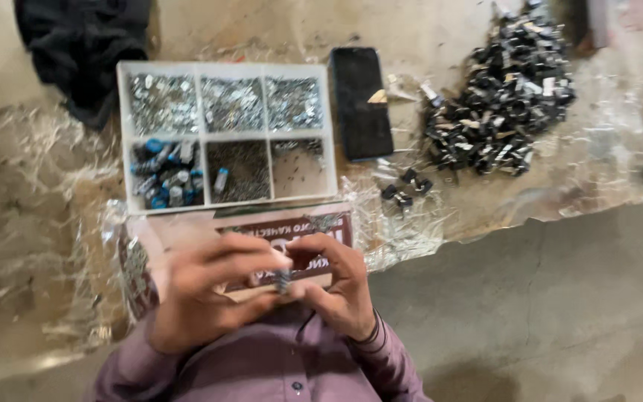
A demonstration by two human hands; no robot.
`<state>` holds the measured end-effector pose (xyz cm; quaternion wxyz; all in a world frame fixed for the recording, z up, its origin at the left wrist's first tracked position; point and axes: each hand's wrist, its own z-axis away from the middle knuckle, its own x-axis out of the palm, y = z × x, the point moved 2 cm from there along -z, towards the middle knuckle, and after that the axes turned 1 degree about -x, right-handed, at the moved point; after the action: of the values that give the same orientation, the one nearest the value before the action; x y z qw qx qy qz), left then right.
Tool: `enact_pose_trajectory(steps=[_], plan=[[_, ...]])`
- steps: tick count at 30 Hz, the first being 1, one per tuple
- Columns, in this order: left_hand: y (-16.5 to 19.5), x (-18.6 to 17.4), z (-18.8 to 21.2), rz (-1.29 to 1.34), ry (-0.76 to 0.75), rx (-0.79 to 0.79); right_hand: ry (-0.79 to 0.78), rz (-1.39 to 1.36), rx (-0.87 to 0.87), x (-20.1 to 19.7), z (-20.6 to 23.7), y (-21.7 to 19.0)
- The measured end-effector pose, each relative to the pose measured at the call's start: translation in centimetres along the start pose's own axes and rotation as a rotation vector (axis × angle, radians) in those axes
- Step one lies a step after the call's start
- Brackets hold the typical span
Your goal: The person picks small metal fitting parts from a compartment organizer box and assembles them together by hand, pressing components onto each other, then places the finished assemblies into a basket beside the table, repeating the cycle continuously.
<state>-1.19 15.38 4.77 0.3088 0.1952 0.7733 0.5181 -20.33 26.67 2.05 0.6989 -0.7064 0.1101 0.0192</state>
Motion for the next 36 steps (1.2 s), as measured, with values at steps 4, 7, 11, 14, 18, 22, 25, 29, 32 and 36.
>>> enact_pose_trajectory(steps=[4, 7, 11, 14, 18, 22, 25, 29, 32, 36], plan=[[0.3, 0.6, 2.8, -0.132, 0.160, 0.066, 0.085, -0.758, 0.366, 1.6, 1.5, 0.9], [-0.8, -1.4, 5.7, -0.035, 0.410, -0.061, 0.184, -0.213, 0.116, 2.7, 1.8, 1.3], [-1.9, -3.3, 9.4, 0.090, 0.617, -0.214, 0.117, 0.742, -0.222, 4.6, 1.7, 1.2], [-2.3, -3.7, 10.4, 0.033, 0.627, -0.228, 0.020, 0.821, -0.277, 5.9, 0.9, 1.4], [-2.6, -3.5, 10.3, -0.043, 0.578, -0.275, -0.088, 0.909, -0.296, 7.6, -0.6, 1.3], [-3.1, -3.2, 9.6, 0.078, 0.546, -0.231, -0.113, 0.959, -0.201, 7.2, -1.2, 1.5], [-3.5, -3.3, 9.1, 0.052, 0.507, -0.224, -0.075, 0.906, -0.201, 5.8, -0.7, 1.7], [-4.0, -3.3, 8.6, 0.040, 0.465, -0.230, -0.045, 0.790, -0.201, 5.1, 0.3, 2.3], [-4.1, -3.0, 8.2, 0.047, 0.432, -0.231, -0.021, 0.800, -0.160, 5.1, 0.4, 2.4], [-4.2, -2.5, 7.9, 0.091, 0.393, -0.241, -0.031, 0.938, -0.220, 6.0, -0.6, 2.2]])
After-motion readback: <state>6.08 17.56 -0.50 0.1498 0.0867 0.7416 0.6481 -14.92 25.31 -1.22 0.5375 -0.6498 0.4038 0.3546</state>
